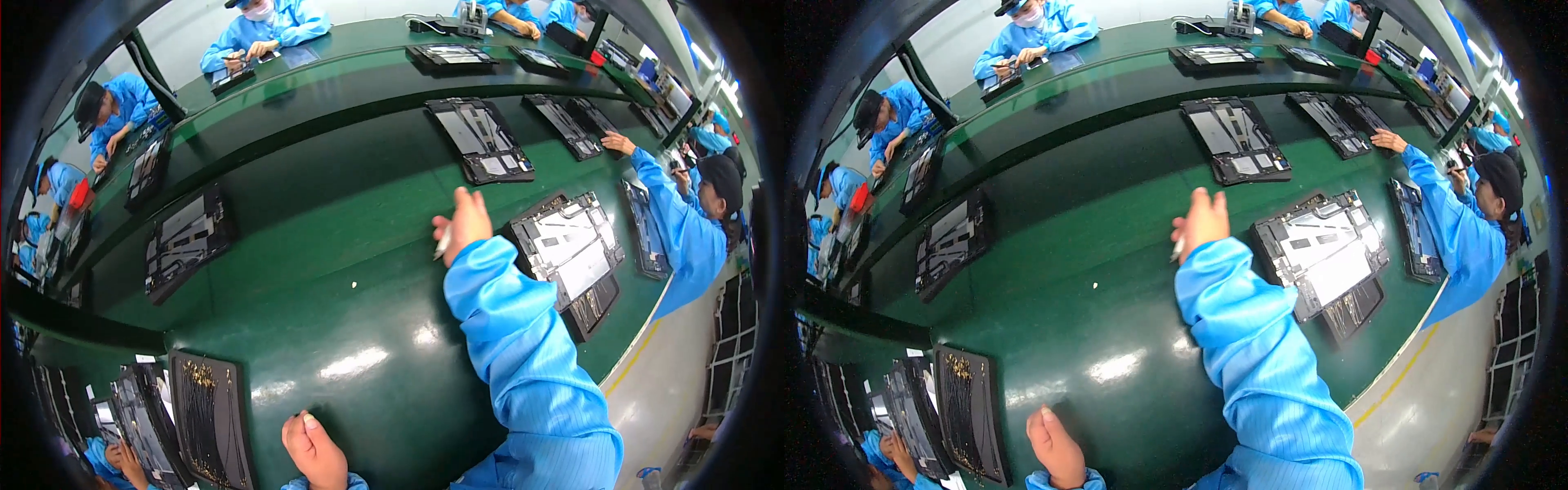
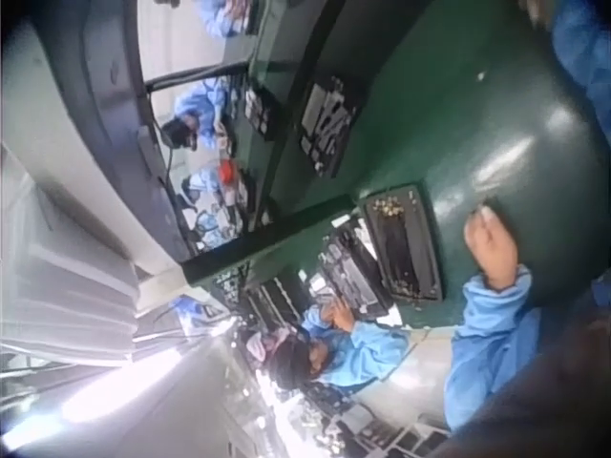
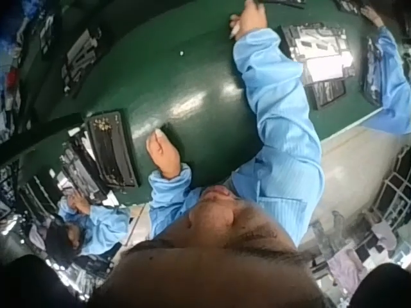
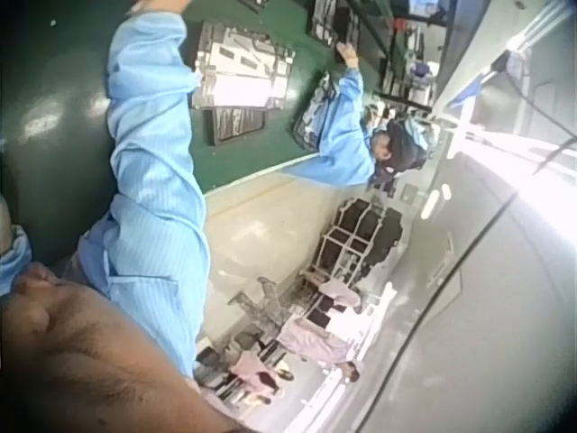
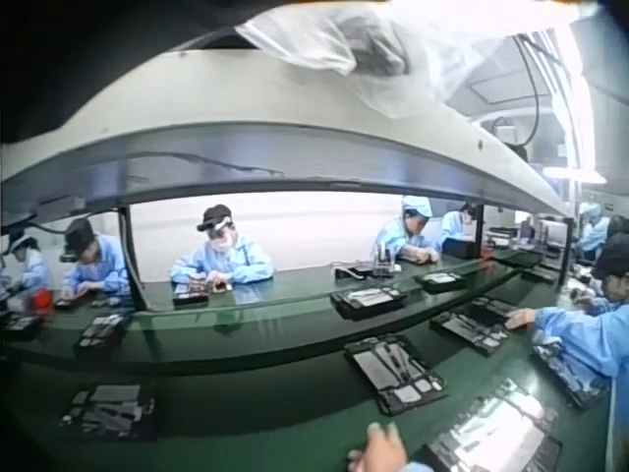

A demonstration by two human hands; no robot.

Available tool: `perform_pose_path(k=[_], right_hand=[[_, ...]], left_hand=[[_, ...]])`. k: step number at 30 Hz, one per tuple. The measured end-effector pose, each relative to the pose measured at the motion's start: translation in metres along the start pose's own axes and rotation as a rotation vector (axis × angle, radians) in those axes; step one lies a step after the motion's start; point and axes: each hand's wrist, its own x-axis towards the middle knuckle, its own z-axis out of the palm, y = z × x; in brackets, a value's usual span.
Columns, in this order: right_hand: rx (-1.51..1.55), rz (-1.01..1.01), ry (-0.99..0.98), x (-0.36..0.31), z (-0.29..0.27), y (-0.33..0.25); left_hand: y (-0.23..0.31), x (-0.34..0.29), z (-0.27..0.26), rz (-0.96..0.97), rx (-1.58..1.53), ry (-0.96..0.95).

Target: The person assembles internal components for tablet devices by placing circuit boards, battery packs, and ribbon cables into a tablet chassis, then securing them with small screws using a precision screwdriver and tweezers.

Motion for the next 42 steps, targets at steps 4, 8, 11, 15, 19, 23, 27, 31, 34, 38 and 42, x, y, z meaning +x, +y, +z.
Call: perform_pose_path(k=[4, 8, 11, 15, 19, 23, 27, 31, 34, 38, 42], right_hand=[[0.196, 0.080, 0.167, 0.035, -0.014, -0.013], [0.349, 0.118, 0.218, 0.065, -0.013, -0.012], [0.474, 0.179, 0.202, 0.076, -0.013, -0.017], [0.396, 0.176, 0.177, 0.069, 0.002, -0.024], [0.259, 0.302, -0.036, 0.057, 0.007, -0.010], [0.152, 0.543, -0.376, -0.036, 0.008, 0.022], [-0.030, 0.890, -0.511, -0.156, -0.038, 0.042], [-0.151, 0.879, -0.940, -0.221, -0.091, 0.078], [-0.559, 0.788, -1.299, -0.231, -0.115, 0.064], [-0.659, 0.178, -1.975, -0.241, -0.168, 0.093], [-0.892, 0.240, -2.057, -0.250, -0.166, 0.076]], left_hand=[[-0.001, -0.003, 0.007, 0.011, 0.084, 0.053], [0.000, -0.002, 0.005, -0.036, 0.182, -0.064], [-0.002, -0.002, 0.008, 0.012, 0.294, -0.051], [0.004, 0.003, 0.005, 0.040, 0.267, -0.034], [0.004, 0.004, 0.008, 0.012, 0.170, -0.067], [0.002, 0.001, 0.001, -0.279, -0.168, -0.041], [0.018, 0.004, 0.017, -0.629, -1.488, -0.161], [-0.005, -0.011, 0.018, -0.697, -1.567, -0.677], [0.026, -0.023, -0.007, -0.460, -1.264, -0.348], [0.001, -0.024, -0.054, -0.376, -1.287, -0.572], [-0.008, -0.018, -0.027, -0.470, -0.914, -0.292]])
